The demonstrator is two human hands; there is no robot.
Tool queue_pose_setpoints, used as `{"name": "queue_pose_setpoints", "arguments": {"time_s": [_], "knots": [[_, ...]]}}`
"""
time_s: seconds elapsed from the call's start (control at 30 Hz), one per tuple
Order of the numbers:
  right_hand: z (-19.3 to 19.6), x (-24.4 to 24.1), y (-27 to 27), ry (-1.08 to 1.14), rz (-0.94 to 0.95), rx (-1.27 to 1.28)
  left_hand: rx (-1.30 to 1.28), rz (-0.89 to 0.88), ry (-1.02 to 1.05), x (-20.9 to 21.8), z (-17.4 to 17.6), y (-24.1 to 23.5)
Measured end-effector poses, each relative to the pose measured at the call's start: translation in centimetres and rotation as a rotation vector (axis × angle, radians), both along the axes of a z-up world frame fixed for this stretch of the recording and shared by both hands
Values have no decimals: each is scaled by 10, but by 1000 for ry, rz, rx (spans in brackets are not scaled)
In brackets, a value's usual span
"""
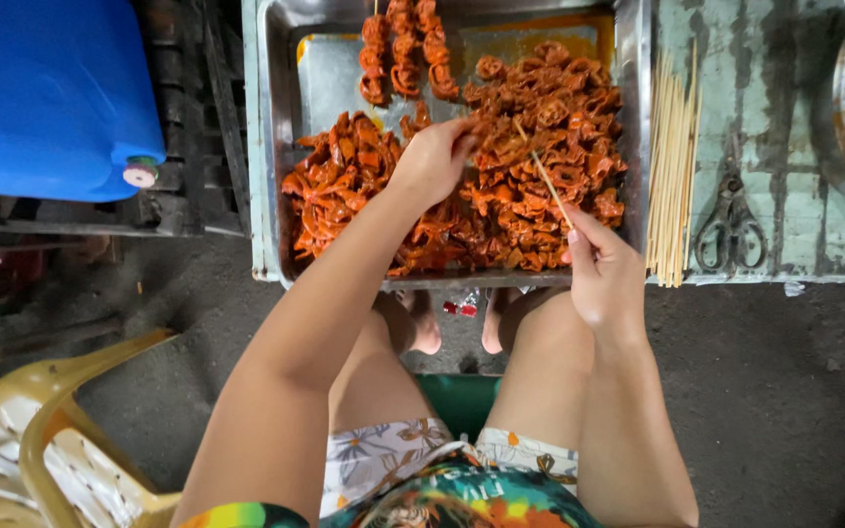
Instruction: The person skewers pieces of marinated meat one by one onto wooden sticks from a metal tray, placing the completed skewers on the edge of the tray.
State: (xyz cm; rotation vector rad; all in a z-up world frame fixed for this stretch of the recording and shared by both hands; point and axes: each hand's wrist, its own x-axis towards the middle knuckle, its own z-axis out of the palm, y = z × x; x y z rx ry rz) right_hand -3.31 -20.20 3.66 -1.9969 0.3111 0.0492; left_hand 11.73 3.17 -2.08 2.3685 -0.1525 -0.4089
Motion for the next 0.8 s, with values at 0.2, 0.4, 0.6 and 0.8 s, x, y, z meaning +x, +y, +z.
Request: {"name": "queue_pose_setpoints", "arguments": {"time_s": [0.2, 0.4, 0.6, 0.8], "knots": [[4, 1, 1, -15, -8, -16, 165, -128, -117, -23, -14, -2], [1, -3, 2, 7, 10, -59, 208, -133, -65, -30, -31, -4], [4, -3, 1, 21, 53, -12, -278, 226, 299, -18, -19, 7], [10, -3, 5, 99, 153, -34, -944, 324, 261, -13, -15, 28]]}}
